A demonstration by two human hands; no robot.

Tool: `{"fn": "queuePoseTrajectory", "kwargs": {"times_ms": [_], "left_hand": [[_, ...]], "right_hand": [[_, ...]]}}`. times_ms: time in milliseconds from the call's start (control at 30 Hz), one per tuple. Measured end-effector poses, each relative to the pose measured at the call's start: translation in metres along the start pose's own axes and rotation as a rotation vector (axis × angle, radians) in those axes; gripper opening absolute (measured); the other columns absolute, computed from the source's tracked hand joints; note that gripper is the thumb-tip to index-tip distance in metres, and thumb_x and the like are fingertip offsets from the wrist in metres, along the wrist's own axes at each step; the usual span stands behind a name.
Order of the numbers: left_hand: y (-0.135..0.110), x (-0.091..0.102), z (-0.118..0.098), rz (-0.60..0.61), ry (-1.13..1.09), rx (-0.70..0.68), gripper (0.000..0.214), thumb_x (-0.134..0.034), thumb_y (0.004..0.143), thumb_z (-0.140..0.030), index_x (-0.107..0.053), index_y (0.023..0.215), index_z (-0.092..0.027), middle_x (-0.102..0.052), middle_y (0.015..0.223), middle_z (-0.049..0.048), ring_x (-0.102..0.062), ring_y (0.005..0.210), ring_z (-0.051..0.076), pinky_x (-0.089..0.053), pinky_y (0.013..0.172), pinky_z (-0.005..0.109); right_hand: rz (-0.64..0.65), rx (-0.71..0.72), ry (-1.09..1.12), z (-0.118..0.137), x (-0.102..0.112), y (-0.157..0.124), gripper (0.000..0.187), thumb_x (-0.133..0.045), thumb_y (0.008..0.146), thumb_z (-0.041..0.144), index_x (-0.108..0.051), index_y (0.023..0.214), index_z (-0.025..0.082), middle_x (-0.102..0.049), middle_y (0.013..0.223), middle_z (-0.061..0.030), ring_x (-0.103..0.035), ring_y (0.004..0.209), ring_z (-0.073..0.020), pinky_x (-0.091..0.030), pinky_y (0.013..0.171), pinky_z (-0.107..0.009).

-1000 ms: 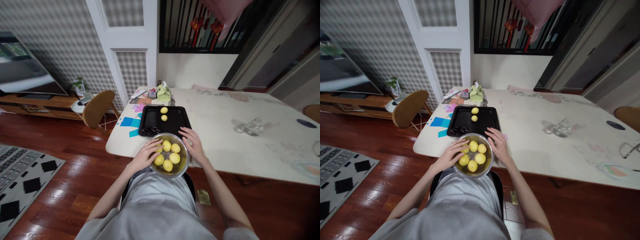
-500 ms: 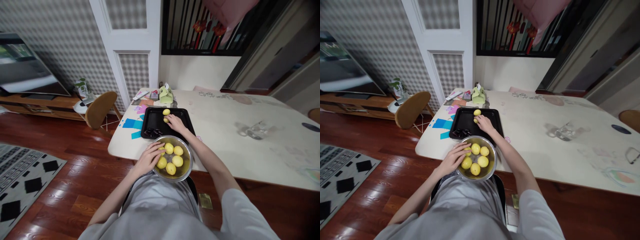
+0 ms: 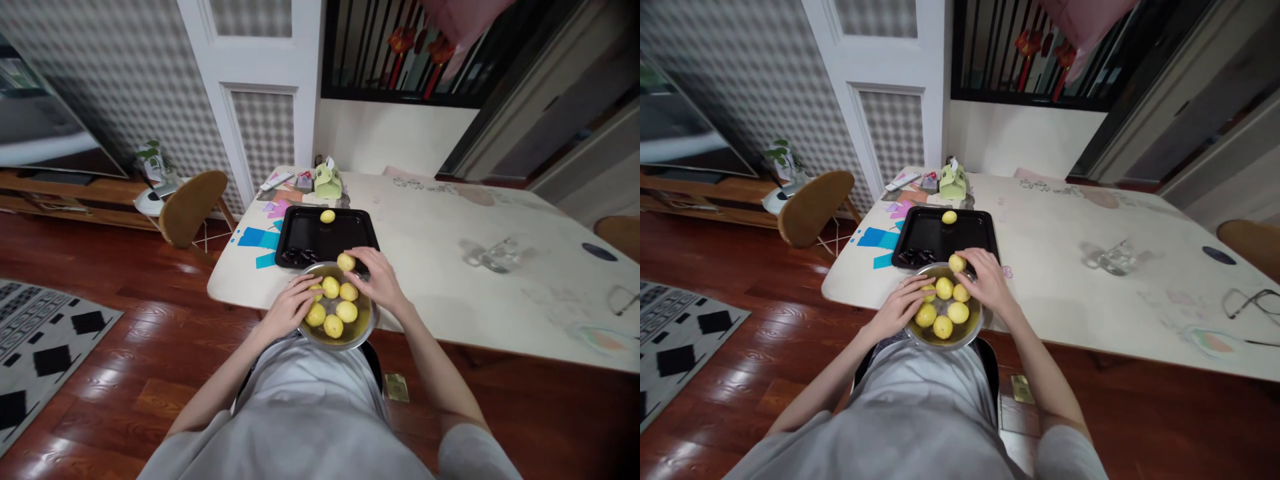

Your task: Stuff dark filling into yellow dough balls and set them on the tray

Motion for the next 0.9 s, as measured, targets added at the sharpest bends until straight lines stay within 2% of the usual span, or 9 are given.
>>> {"fn": "queuePoseTrajectory", "kwargs": {"times_ms": [133, 267, 400, 700, 900], "left_hand": [[0.000, 0.001, 0.000, -0.011, 0.002, -0.011, 0.039, -0.044, 0.110, -0.026, -0.070, 0.139, -0.026, -0.061, 0.153, 0.0095, -0.051, 0.145, 0.029, -0.045, 0.121, 0.059], [0.000, 0.001, 0.000, -0.012, 0.007, -0.010, 0.039, -0.044, 0.110, -0.026, -0.070, 0.139, -0.025, -0.061, 0.153, 0.0101, -0.051, 0.145, 0.029, -0.045, 0.121, 0.059], [0.001, 0.001, -0.001, -0.005, 0.004, -0.001, 0.039, -0.043, 0.110, -0.027, -0.069, 0.139, -0.026, -0.061, 0.153, 0.0096, -0.051, 0.146, 0.028, -0.044, 0.122, 0.058], [0.000, 0.000, 0.001, -0.010, -0.010, -0.005, 0.039, -0.043, 0.110, -0.027, -0.068, 0.141, -0.026, -0.061, 0.154, 0.0089, -0.050, 0.145, 0.028, -0.043, 0.122, 0.058], [0.000, -0.001, 0.001, -0.017, -0.017, -0.025, 0.040, -0.044, 0.110, -0.028, -0.068, 0.142, -0.028, -0.061, 0.154, 0.0074, -0.051, 0.145, 0.029, -0.043, 0.122, 0.057]], "right_hand": [[0.108, 0.004, 0.055, 0.031, -0.008, -0.029, 0.035, -0.064, 0.100, 0.040, -0.064, 0.132, 0.026, -0.074, 0.124, -0.0109, -0.067, 0.117, -0.0316, -0.053, 0.100, -0.050], [0.153, 0.000, 0.054, 0.046, -0.024, -0.042, 0.032, -0.066, 0.099, 0.039, -0.066, 0.128, 0.025, -0.075, 0.122, -0.0110, -0.067, 0.118, -0.0308, -0.053, 0.103, -0.051], [0.177, 0.009, 0.045, 0.049, -0.030, -0.046, 0.031, -0.068, 0.098, 0.039, -0.068, 0.126, 0.025, -0.075, 0.124, -0.0110, -0.066, 0.121, -0.0309, -0.053, 0.104, -0.052], [0.191, 0.024, 0.055, 0.048, -0.027, -0.050, 0.028, -0.068, 0.099, 0.032, -0.069, 0.126, 0.024, -0.076, 0.123, -0.0103, -0.067, 0.121, -0.0299, -0.053, 0.105, -0.052], [0.233, 0.020, -0.058, 0.048, -0.032, -0.051, 0.030, -0.068, 0.099, 0.030, -0.071, 0.127, 0.020, -0.077, 0.121, -0.0112, -0.066, 0.122, -0.0307, -0.052, 0.106, -0.054]]}}
Point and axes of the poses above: each hand's wrist, its own y-axis towards the middle knuckle, its own x-axis out of the back of the hand, z = x × y, the point moved 7 cm from there along y, towards the middle knuckle
